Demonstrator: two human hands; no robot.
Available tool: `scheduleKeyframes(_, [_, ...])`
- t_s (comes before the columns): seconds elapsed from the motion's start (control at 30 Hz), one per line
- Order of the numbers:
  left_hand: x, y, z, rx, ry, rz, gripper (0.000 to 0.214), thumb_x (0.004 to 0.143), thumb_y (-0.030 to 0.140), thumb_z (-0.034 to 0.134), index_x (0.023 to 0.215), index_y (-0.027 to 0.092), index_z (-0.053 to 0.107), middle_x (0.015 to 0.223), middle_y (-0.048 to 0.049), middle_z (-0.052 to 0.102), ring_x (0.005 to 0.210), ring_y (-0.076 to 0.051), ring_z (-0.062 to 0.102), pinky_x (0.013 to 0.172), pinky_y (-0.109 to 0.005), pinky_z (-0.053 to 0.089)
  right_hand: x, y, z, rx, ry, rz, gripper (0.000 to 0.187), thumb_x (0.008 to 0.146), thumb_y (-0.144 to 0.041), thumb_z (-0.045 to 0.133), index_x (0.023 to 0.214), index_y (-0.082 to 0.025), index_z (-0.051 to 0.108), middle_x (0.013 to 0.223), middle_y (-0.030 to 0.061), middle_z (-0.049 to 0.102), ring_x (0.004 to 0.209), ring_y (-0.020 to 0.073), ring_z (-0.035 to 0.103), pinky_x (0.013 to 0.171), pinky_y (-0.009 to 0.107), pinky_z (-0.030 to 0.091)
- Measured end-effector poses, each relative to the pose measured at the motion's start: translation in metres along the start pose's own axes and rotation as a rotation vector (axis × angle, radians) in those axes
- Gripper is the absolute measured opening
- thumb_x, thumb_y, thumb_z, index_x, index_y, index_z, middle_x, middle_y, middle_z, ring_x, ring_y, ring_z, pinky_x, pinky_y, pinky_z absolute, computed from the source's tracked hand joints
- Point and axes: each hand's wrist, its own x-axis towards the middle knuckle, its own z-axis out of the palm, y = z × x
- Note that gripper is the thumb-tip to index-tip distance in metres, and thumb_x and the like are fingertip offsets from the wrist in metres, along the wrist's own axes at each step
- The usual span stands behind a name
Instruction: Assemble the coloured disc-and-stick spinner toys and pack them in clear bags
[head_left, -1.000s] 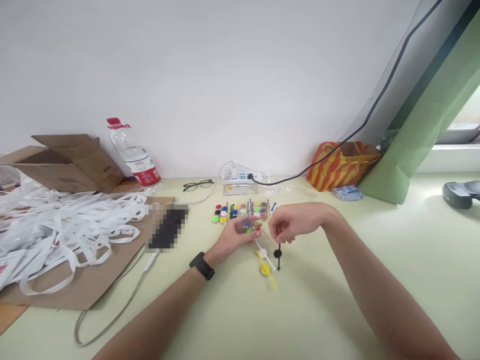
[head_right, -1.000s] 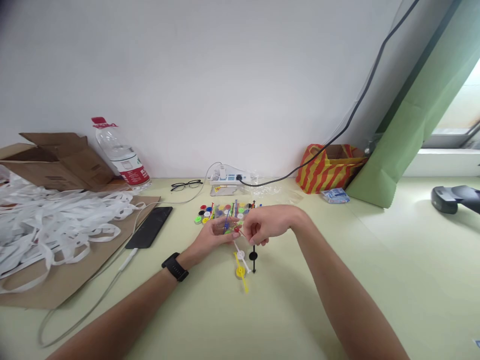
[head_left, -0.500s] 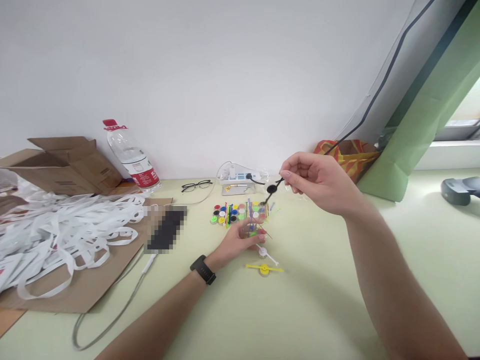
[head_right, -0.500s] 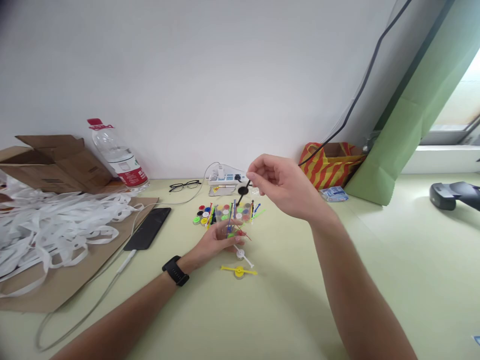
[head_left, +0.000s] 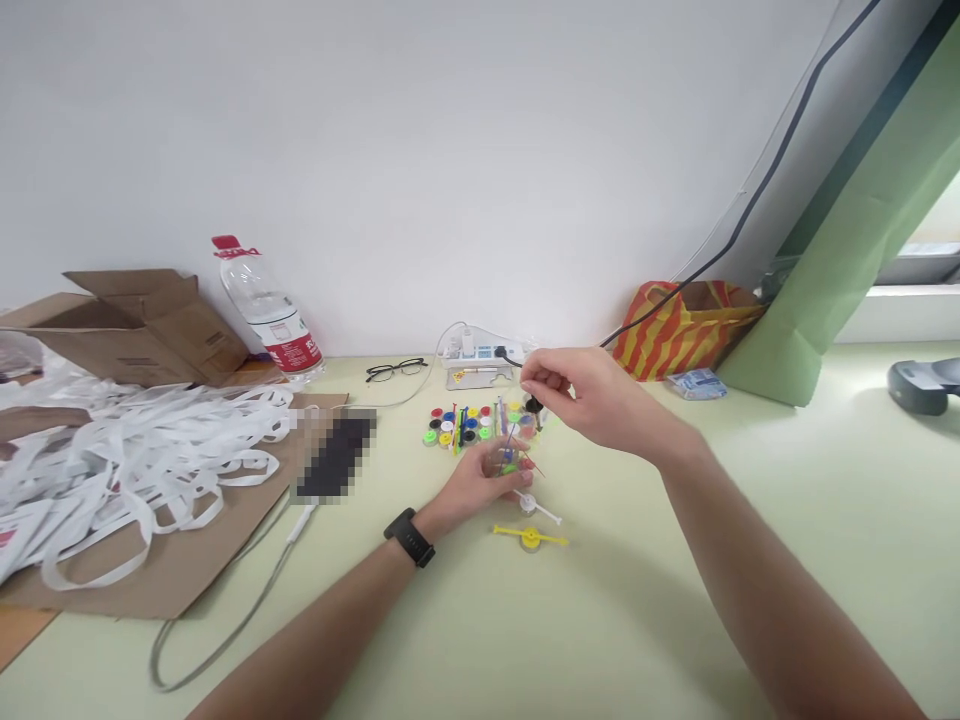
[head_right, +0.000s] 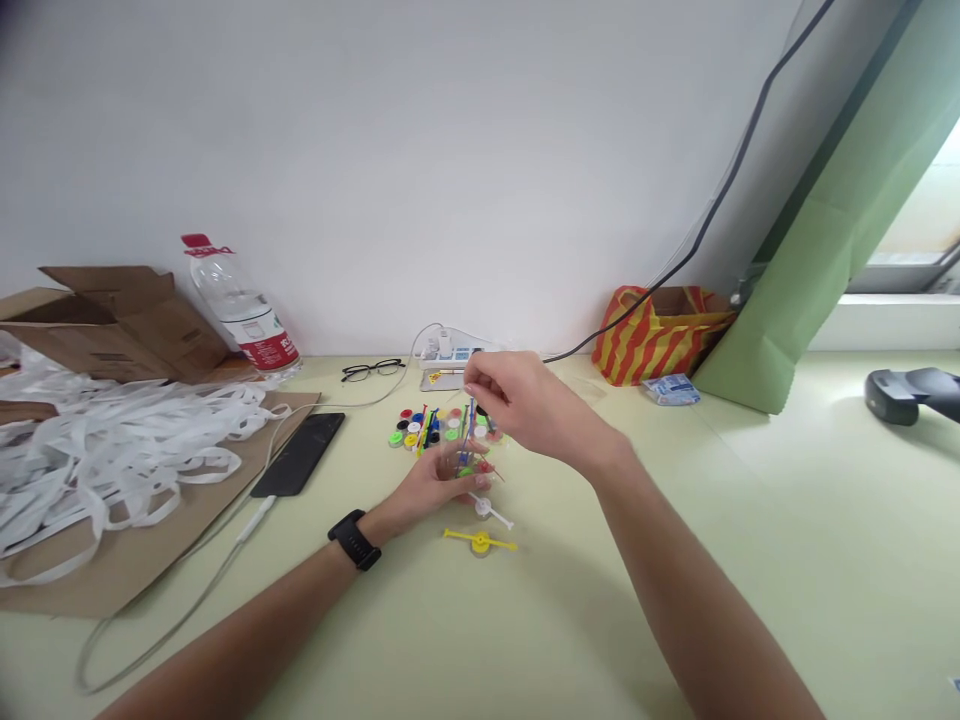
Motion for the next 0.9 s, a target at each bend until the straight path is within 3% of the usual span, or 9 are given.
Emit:
scheduleKeyframes(0.1, [0.0,-0.001,0.0,0.02,0.0,0.008,0.055,0.076,0.039,0.086,0.121,0.017,0.063,0.112,-0.0135,0.072,0.099,-0.028,0.072,0.078,-0.041,0.064,0.0,0.003,0.004,-0.082,-0.071,0.031,0.013,0.096,-0.023,0.05,0.089,-0.021,0.061,0.066,-0.0024,0.058,0.058,0.0129,0.047,0.056,0.025,0.032])
scheduleKeyframes(0.2, [0.0,-0.003,0.001,0.017,0.01,0.024,0.053,0.078,0.04,0.084,0.121,0.018,0.063,0.114,-0.0125,0.072,0.101,-0.027,0.072,0.078,-0.041,0.065,0.0,0.002,0.005,-0.158,-0.046,0.051,0.011,0.095,-0.024,0.052,0.101,-0.022,0.061,0.065,-0.0032,0.058,0.058,0.0134,0.048,0.057,0.025,0.031])
scheduleKeyframes(0.3, [-0.001,-0.002,0.002,0.012,0.025,0.02,0.055,0.078,0.041,0.084,0.124,0.019,0.063,0.113,-0.0124,0.072,0.1,-0.028,0.072,0.076,-0.041,0.065,-0.001,-0.001,0.003,-0.2,-0.01,0.054,0.01,0.095,-0.023,0.052,0.09,-0.022,0.06,0.061,-0.0041,0.055,0.056,0.013,0.046,0.057,0.026,0.03])
scheduleKeyframes(0.43, [0.0,0.002,0.001,0.002,0.067,0.029,0.056,0.077,0.042,0.084,0.123,0.018,0.062,0.112,-0.0134,0.073,0.1,-0.03,0.074,0.072,-0.036,0.064,-0.007,-0.008,-0.006,-0.193,-0.086,0.056,0.014,0.091,-0.023,0.053,0.078,-0.022,0.058,0.059,-0.0042,0.053,0.055,0.0121,0.044,0.055,0.026,0.03])
scheduleKeyframes(0.5, [0.0,0.004,-0.001,-0.047,0.122,0.073,0.056,0.078,0.042,0.084,0.123,0.019,0.06,0.113,-0.0124,0.073,0.101,-0.029,0.074,0.071,-0.033,0.063,-0.011,-0.009,-0.011,-0.169,-0.238,0.059,0.016,0.09,-0.025,0.053,0.076,-0.021,0.059,0.061,-0.0033,0.054,0.056,0.0119,0.045,0.054,0.026,0.03])
scheduleKeyframes(0.67, [0.003,-0.001,-0.007,-0.093,0.119,0.012,0.066,0.072,0.034,0.09,0.127,0.02,0.056,0.111,-0.0109,0.074,0.097,-0.028,0.075,0.061,-0.026,0.059,-0.013,0.002,0.001,-0.18,-0.829,0.148,0.016,0.08,-0.034,0.064,0.079,-0.019,0.066,0.075,0.0019,0.065,0.063,0.0151,0.056,0.053,0.026,0.033])
scheduleKeyframes(0.8, [0.006,-0.007,-0.01,-0.075,0.182,0.027,0.065,0.071,0.036,0.089,0.124,0.02,0.055,0.109,-0.011,0.075,0.092,-0.027,0.075,0.051,-0.023,0.054,-0.005,0.005,0.039,-0.334,-1.028,0.279,0.027,0.075,-0.044,0.07,0.072,-0.018,0.063,0.068,0.003,0.064,0.062,0.0191,0.061,0.053,0.028,0.037])
scheduleKeyframes(0.9, [0.008,-0.01,-0.011,-0.075,0.186,0.041,0.064,0.071,0.037,0.089,0.124,0.02,0.057,0.106,-0.01,0.075,0.09,-0.025,0.074,0.061,-0.028,0.058,0.0,0.0,0.065,-0.354,-1.123,0.315,0.025,0.073,-0.038,0.073,0.067,-0.017,0.061,0.065,0.0035,0.064,0.063,0.0203,0.063,0.055,0.029,0.042])
